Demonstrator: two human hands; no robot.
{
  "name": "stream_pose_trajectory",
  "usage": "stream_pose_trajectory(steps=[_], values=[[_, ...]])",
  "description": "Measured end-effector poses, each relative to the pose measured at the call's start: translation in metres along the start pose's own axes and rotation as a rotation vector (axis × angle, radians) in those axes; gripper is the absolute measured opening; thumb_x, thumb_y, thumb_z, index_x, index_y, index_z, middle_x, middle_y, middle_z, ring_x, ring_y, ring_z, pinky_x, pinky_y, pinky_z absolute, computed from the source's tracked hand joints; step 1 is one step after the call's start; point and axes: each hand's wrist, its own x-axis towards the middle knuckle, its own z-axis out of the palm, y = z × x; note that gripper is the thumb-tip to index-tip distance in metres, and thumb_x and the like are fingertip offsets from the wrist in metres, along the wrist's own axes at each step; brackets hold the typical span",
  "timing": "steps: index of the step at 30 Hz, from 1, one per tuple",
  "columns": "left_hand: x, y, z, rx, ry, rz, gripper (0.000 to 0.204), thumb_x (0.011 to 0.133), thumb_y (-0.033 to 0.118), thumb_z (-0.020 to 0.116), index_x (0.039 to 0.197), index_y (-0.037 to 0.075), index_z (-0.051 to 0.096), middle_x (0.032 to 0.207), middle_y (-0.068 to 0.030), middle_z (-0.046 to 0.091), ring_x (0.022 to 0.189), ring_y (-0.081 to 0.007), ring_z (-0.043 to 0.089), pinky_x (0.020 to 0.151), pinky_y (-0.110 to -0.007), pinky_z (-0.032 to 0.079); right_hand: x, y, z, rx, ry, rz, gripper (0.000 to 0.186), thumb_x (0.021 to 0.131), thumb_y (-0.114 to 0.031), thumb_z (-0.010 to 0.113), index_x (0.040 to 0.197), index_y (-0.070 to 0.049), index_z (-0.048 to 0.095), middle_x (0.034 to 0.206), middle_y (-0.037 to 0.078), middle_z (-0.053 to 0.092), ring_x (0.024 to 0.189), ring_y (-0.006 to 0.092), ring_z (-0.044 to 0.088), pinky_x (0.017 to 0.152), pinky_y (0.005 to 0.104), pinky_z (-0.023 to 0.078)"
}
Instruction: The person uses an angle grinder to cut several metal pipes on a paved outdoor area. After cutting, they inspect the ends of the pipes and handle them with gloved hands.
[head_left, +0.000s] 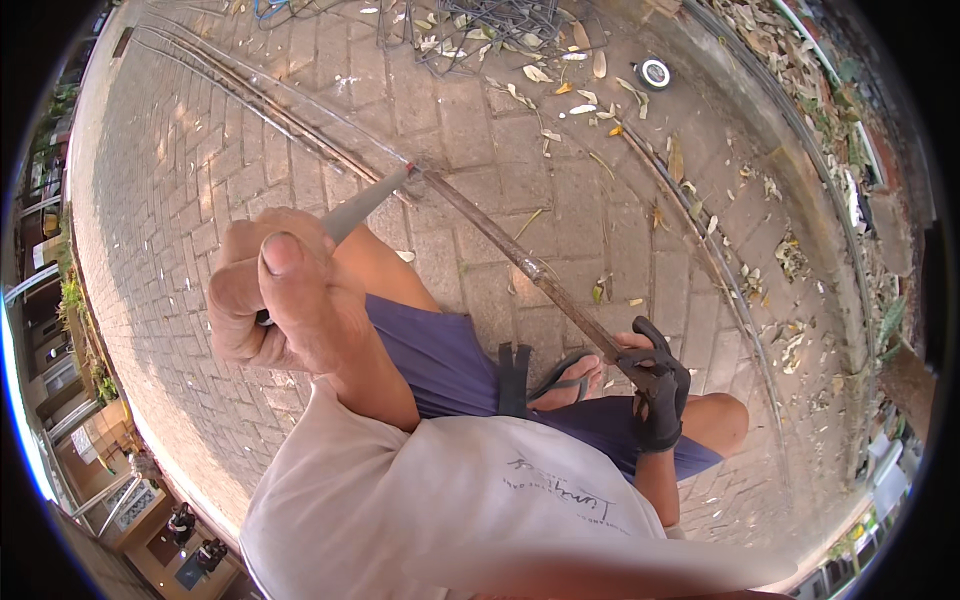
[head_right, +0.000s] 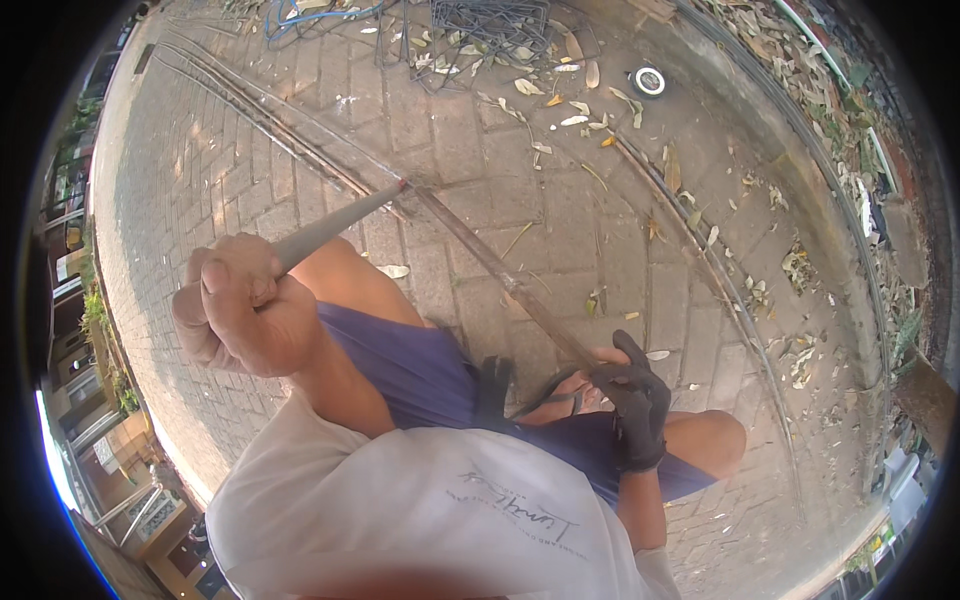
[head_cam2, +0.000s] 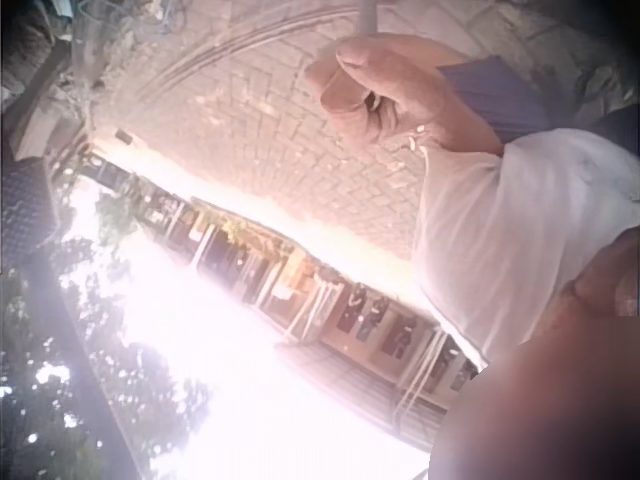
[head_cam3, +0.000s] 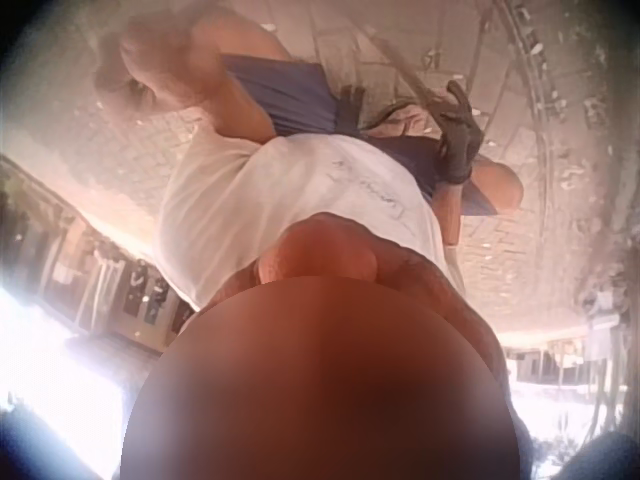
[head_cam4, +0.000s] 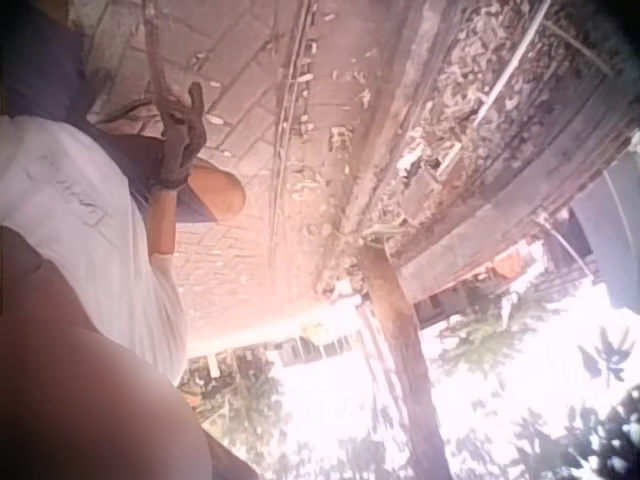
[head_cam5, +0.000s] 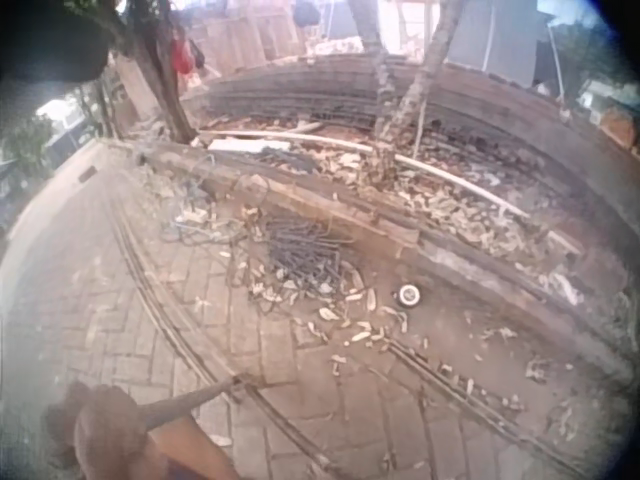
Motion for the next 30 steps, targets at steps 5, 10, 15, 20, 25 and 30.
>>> stream_pose_trajectory(steps=[5,10,15,20,25,30], values=[[0.017,0.001,0.006,-0.088,0.134,-0.147,0.044,0.094,0.002,0.067,0.058,0.012,0.041,0.052,-0.0019,0.045,0.048,-0.0071,0.042,0.046,-0.025,0.030,-0.002,-0.011,0.011,-0.115,-0.069,-0.258,0.065,0.097,-0.062,0.052,0.098,-0.001,0.075,0.116,0.020,0.074,0.129,0.0385,0.057,0.117,0.0531,0.033],[0.021,0.000,0.011,-0.071,0.188,-0.150,0.045,0.092,0.004,0.070,0.057,0.012,0.044,0.051,-0.0009,0.046,0.046,-0.0063,0.040,0.047,-0.026,0.029,0.014,-0.012,0.007,-0.238,-0.068,-0.418,0.070,0.094,-0.066,0.054,0.099,0.000,0.075,0.111,0.020,0.075,0.114,0.0397,0.066,0.111,0.0544,0.039],[0.023,-0.008,0.010,0.012,0.221,-0.112,0.045,0.093,0.005,0.070,0.057,0.013,0.045,0.051,0.0003,0.044,0.048,-0.0053,0.038,0.048,-0.025,0.028,0.016,-0.001,0.024,0.147,-0.377,-0.540,0.063,0.096,-0.060,0.056,0.099,0.000,0.074,0.107,0.018,0.074,0.102,0.0362,0.069,0.103,0.0522,0.045],[0.022,-0.007,0.006,-0.063,0.126,-0.131,0.043,0.096,0.003,0.064,0.061,0.015,0.041,0.056,-0.0013,0.044,0.052,-0.0095,0.038,0.054,-0.030,0.032,0.026,-0.004,0.020,0.309,-0.621,-0.581,0.056,0.098,-0.055,0.058,0.099,-0.001,0.072,0.102,0.016,0.072,0.094,0.0327,0.068,0.095,0.0472,0.047],[0.017,0.004,0.010,0.141,0.057,-0.182,0.041,0.088,0.001,0.070,0.059,0.012,0.043,0.055,0.0016,0.045,0.048,-0.0084,0.036,0.049,-0.029,0.026,0.083,-0.045,0.036,0.467,-0.893,-0.643,0.049,0.099,-0.049,0.059,0.098,-0.002,0.071,0.097,0.014,0.071,0.086,0.0292,0.067,0.087,0.0422,0.050],[0.041,-0.009,-0.009,0.079,-0.050,-0.078,0.037,0.071,0.000,0.077,0.055,0.010,0.045,0.053,0.0015,0.042,0.043,-0.0146,0.034,0.044,-0.032,0.021,0.162,-0.118,0.088,0.551,-1.190,-0.706,0.042,0.101,-0.043,0.060,0.098,-0.003,0.070,0.092,0.012,0.070,0.079,0.0257,0.067,0.079,0.0372,0.052]])
